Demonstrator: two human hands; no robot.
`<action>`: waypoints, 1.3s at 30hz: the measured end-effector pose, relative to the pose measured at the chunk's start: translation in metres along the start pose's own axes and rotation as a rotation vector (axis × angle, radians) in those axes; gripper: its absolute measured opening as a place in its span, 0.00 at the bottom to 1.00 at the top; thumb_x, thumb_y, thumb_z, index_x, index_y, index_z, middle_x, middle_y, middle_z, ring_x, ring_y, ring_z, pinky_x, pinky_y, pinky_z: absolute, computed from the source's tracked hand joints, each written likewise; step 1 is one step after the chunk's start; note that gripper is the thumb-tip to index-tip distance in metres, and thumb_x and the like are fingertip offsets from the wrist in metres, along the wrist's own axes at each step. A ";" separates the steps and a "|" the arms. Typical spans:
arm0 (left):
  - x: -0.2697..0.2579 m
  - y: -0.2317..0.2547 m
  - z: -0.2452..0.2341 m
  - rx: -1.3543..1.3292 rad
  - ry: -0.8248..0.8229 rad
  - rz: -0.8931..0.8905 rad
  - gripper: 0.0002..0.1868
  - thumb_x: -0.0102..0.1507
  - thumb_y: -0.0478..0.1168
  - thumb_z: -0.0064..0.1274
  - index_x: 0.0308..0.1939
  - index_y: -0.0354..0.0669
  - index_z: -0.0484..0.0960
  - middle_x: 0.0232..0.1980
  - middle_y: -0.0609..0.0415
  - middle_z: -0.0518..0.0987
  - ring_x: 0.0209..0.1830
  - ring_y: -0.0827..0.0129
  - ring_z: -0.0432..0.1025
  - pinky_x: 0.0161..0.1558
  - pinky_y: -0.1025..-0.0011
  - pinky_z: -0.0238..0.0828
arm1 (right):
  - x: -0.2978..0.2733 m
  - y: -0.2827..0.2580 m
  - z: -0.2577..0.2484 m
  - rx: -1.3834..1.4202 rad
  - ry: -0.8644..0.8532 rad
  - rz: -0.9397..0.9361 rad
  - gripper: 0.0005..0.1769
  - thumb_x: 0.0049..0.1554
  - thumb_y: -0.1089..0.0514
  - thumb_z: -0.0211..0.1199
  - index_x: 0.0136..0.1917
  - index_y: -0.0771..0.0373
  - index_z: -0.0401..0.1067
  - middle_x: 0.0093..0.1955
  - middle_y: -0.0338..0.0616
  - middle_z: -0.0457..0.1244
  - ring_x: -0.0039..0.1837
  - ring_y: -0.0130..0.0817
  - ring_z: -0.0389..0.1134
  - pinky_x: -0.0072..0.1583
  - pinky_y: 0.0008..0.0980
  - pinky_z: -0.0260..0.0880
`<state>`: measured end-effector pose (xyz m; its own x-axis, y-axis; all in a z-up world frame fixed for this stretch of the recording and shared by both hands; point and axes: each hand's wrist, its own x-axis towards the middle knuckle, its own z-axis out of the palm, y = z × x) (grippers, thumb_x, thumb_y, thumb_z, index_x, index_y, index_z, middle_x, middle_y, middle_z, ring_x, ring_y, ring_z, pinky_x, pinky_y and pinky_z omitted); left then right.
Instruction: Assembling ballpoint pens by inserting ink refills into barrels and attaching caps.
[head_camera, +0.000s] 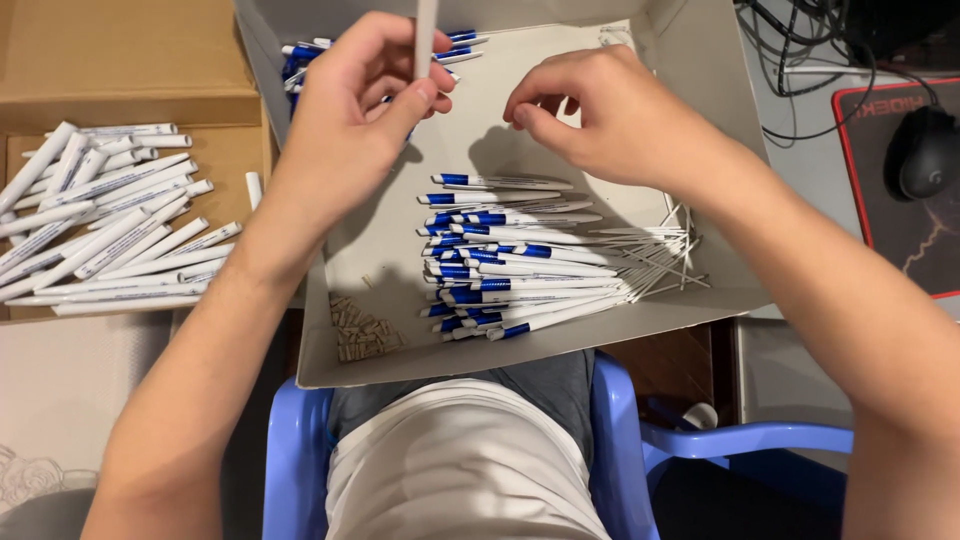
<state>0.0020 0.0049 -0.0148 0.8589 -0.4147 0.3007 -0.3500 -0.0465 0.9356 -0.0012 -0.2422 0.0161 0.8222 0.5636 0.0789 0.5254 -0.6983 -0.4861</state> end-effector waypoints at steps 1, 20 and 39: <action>0.000 0.003 0.001 0.013 0.006 -0.010 0.09 0.72 0.30 0.46 0.56 0.41 0.72 0.50 0.53 0.80 0.49 0.71 0.76 0.56 0.76 0.72 | 0.000 -0.001 -0.001 -0.051 -0.008 -0.046 0.12 0.65 0.59 0.56 0.50 0.64 0.80 0.49 0.40 0.73 0.49 0.37 0.70 0.55 0.39 0.63; 0.000 -0.003 0.002 0.213 -0.094 -0.134 0.09 0.61 0.32 0.64 0.37 0.49 0.79 0.38 0.64 0.79 0.30 0.79 0.70 0.38 0.80 0.72 | 0.016 -0.030 0.001 0.288 0.105 0.028 0.06 0.70 0.61 0.62 0.57 0.63 0.77 0.43 0.32 0.63 0.41 0.19 0.53 0.42 0.22 0.54; 0.003 0.037 -0.022 1.399 -0.773 -0.385 0.07 0.66 0.36 0.53 0.44 0.47 0.87 0.46 0.53 0.86 0.48 0.60 0.81 0.50 0.52 0.82 | 0.005 -0.007 0.003 0.206 0.158 0.051 0.04 0.69 0.63 0.56 0.53 0.63 0.72 0.44 0.37 0.70 0.45 0.22 0.70 0.49 0.23 0.67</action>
<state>0.0001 0.0222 0.0246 0.7414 -0.4927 -0.4556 -0.5869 -0.8053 -0.0841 -0.0009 -0.2334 0.0172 0.8789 0.4430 0.1767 0.4401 -0.6107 -0.6583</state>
